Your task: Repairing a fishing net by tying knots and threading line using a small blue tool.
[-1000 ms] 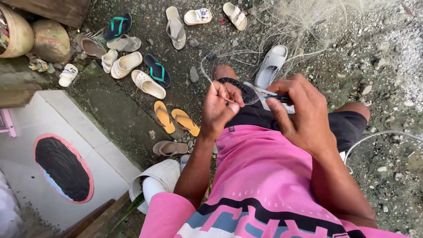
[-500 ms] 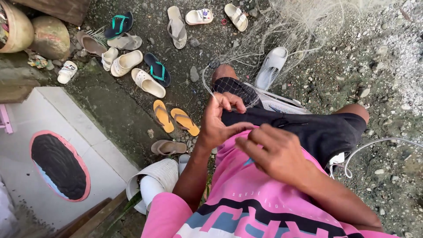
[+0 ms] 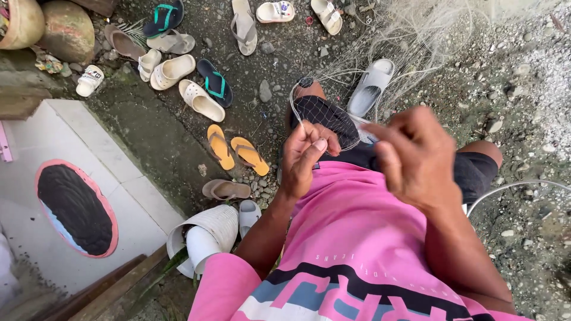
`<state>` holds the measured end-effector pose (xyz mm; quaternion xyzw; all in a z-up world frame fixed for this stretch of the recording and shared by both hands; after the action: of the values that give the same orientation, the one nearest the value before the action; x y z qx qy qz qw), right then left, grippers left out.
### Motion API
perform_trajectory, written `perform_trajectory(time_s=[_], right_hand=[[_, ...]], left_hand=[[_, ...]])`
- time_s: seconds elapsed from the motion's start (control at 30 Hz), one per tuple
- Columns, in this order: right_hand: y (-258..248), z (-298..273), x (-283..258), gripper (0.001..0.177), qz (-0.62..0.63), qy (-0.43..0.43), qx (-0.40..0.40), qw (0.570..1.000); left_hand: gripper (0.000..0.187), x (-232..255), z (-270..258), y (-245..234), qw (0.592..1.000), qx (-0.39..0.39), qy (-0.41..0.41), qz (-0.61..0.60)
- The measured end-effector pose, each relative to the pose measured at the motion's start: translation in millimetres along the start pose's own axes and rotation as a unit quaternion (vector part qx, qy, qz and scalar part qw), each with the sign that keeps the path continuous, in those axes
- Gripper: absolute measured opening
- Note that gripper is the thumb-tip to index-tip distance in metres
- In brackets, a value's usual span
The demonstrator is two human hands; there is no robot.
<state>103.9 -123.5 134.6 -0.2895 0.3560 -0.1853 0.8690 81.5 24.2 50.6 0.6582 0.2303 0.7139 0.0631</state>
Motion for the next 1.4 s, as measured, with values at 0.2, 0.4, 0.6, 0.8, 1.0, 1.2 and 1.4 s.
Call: perform_trajectory(time_s=[0.2, 0.4, 0.6, 0.8, 1.0, 1.2, 1.4], right_hand=[[15, 5, -23, 0.007, 0.016, -0.075, 0.064, 0.995], [20, -3, -26, 0.008, 0.128, -0.064, 0.092, 0.985], [22, -5, -44, 0.018, 0.139, -0.138, 0.188, 0.962], [-17, -13, -172, 0.012, 0.243, -0.381, 0.107, 0.886], [-1, 1, -47, 0.049, -0.226, -0.008, -0.092, 0.970], [-7, -11, -82, 0.021, 0.231, -0.041, -0.093, 0.968], [-8, -9, -38, 0.022, 0.150, 0.115, 0.014, 0.982]], left_hand=[[0.019, -1, -4, -2, 1.000, -0.020, 0.001, -0.003], [0.018, -13, -10, -1, 0.996, -0.056, -0.048, -0.052], [0.026, -35, -11, -9, 0.983, -0.085, -0.056, -0.154], [0.017, -4, 1, -2, 0.993, -0.042, -0.052, -0.096], [0.019, -1, 5, -17, 0.994, -0.027, -0.035, -0.101], [0.016, 2, 4, -20, 0.995, -0.036, -0.034, -0.086], [0.022, -6, 6, -27, 0.993, -0.019, 0.003, -0.118]])
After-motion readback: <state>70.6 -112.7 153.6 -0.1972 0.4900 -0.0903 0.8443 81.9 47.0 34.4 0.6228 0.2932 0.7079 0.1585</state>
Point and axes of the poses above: each hand's wrist, its own z-axis towards the middle knuckle, its own y-axis out of the palm, x = y × z, the point moved 10 cm from there along z, towards the middle knuckle, and after that the axes turned 11 degrees about x, right-handed, at the moved point
